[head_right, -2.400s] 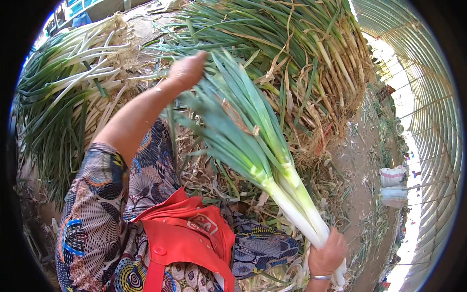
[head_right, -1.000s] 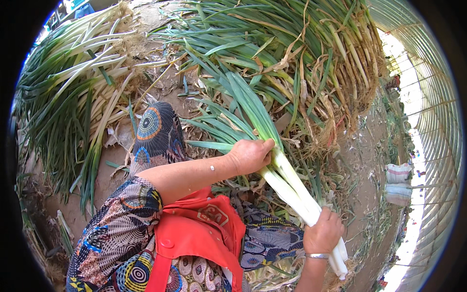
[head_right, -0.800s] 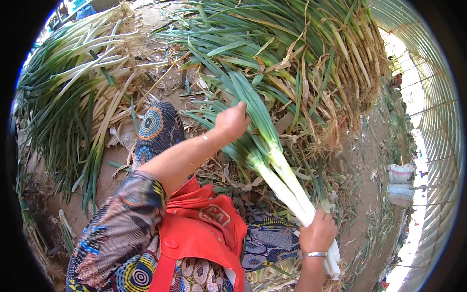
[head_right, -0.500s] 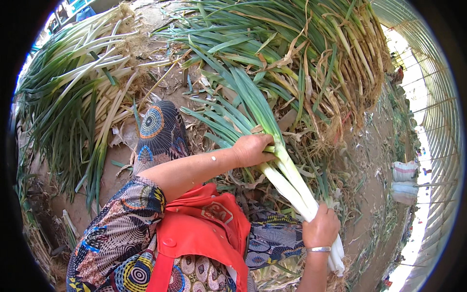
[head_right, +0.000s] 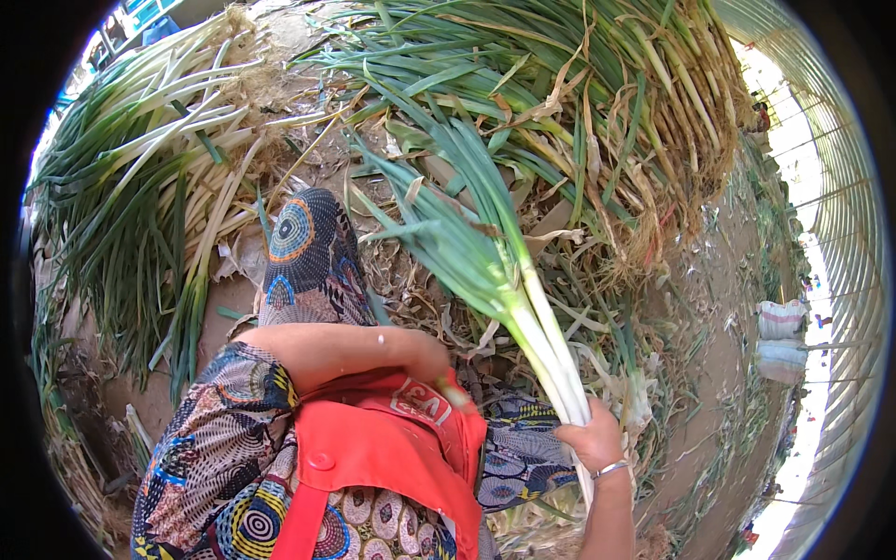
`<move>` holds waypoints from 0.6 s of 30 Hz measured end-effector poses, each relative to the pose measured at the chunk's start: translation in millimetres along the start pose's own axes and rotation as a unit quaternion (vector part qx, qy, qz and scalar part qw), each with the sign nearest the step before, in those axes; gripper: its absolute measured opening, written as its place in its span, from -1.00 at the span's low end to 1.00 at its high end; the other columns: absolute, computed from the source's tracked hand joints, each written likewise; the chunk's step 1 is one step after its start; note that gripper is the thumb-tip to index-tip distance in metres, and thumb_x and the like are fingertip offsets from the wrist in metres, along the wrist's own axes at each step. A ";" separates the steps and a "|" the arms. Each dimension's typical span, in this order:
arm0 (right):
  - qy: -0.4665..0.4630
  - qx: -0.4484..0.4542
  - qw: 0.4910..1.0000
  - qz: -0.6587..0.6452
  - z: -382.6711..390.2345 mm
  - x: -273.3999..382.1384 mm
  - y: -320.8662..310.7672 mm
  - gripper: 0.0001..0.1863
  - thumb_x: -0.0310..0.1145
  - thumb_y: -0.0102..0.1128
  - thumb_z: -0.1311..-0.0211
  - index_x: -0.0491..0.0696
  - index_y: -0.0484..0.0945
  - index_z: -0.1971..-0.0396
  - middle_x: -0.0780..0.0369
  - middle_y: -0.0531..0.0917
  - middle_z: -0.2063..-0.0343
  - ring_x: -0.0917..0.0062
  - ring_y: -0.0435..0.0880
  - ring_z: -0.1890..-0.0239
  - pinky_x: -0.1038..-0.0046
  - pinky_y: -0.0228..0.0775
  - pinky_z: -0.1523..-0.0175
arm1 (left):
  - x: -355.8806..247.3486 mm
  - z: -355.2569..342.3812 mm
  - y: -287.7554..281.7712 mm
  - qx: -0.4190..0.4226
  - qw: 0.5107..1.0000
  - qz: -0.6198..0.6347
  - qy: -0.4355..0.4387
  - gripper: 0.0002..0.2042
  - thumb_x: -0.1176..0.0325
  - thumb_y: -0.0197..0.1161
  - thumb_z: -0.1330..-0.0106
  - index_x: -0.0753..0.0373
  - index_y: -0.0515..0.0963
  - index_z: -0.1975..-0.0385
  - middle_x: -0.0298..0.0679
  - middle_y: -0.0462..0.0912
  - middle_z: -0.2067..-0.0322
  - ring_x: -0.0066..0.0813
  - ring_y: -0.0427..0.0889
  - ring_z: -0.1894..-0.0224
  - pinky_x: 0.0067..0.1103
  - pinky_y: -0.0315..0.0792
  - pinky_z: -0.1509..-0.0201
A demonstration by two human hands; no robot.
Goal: The person sits on the ground and trims the roots and outer layers of green onions using a knife. They pick up individual onions, cut the ends, peel away dry layers, and place the trimmed onions aside.
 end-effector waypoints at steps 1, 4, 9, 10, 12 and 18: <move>0.020 0.007 0.998 -0.059 1.5 -3.0 1.2 -0.52 -0.39 0.40 0.26 -0.21 0.54 0.21 0.15 0.64 0.39 0.42 0.62 0.38 0.42 0.45 0.20 | 7.3 12.1 20.4 0.017 0.996 0.027 -0.080 -0.68 0.07 0.21 -0.19 0.15 0.66 0.22 -0.08 0.68 0.18 -0.08 0.63 0.11 -0.24 0.47 0.08; 0.066 0.036 0.983 -0.168 -2.8 2.1 0.8 -0.52 -0.46 0.40 0.25 -0.24 0.54 0.19 0.22 0.63 0.38 0.54 0.58 0.38 0.50 0.44 0.22 | 12.8 17.2 25.8 -0.059 0.990 0.091 -0.090 -0.59 0.03 0.28 -0.13 0.10 0.61 0.08 -0.11 0.67 0.19 -0.10 0.62 0.08 -0.26 0.45 -0.03; 0.106 0.065 0.960 -0.251 18.2 -2.7 22.9 -0.51 -0.49 0.41 0.23 -0.24 0.54 0.16 0.26 0.61 0.39 0.61 0.55 0.41 0.57 0.41 0.23 | 67.5 71.7 -63.0 -0.365 0.867 0.229 -0.251 0.00 -0.17 0.50 0.19 0.26 0.25 -0.27 0.11 0.37 -0.16 -0.06 0.35 -0.24 -0.36 0.22 -0.35; 0.095 0.068 0.961 -0.251 17.9 -0.6 27.0 -0.51 -0.49 0.41 0.23 -0.24 0.54 0.16 0.26 0.61 0.39 0.61 0.55 0.41 0.57 0.41 0.23 | 75.4 68.0 -65.4 -0.397 0.841 0.298 -0.218 -0.01 -0.14 0.51 0.16 0.28 0.25 -0.27 0.11 0.37 -0.17 -0.07 0.36 -0.23 -0.36 0.23 -0.34; 0.073 0.065 0.968 -0.229 17.4 7.7 32.1 -0.51 -0.46 0.39 0.22 -0.24 0.54 0.15 0.25 0.63 0.38 0.58 0.56 0.40 0.53 0.42 0.23 | 83.2 45.9 -61.7 -0.444 0.733 0.507 -0.090 -0.19 0.08 0.47 -0.05 0.35 0.26 -0.25 0.03 0.46 -0.12 -0.21 0.45 -0.16 -0.41 0.32 -0.27; -0.008 -0.122 0.985 0.122 22.9 18.4 4.5 -0.56 -0.44 0.29 0.19 -0.17 0.52 0.17 0.01 0.64 0.34 0.16 0.64 0.28 0.27 0.46 0.16 | 62.3 66.2 -68.2 -0.356 0.715 0.589 -0.122 -0.68 0.25 0.08 -0.35 0.25 0.52 -0.02 -0.25 0.59 0.46 -0.36 0.56 0.60 -0.53 0.48 0.69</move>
Point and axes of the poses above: each hand's wrist, its own z-axis away from the middle knuckle, its own y-axis out of the palm, x = y × z, the point moved 9 cm from there along -z, towards the middle knuckle
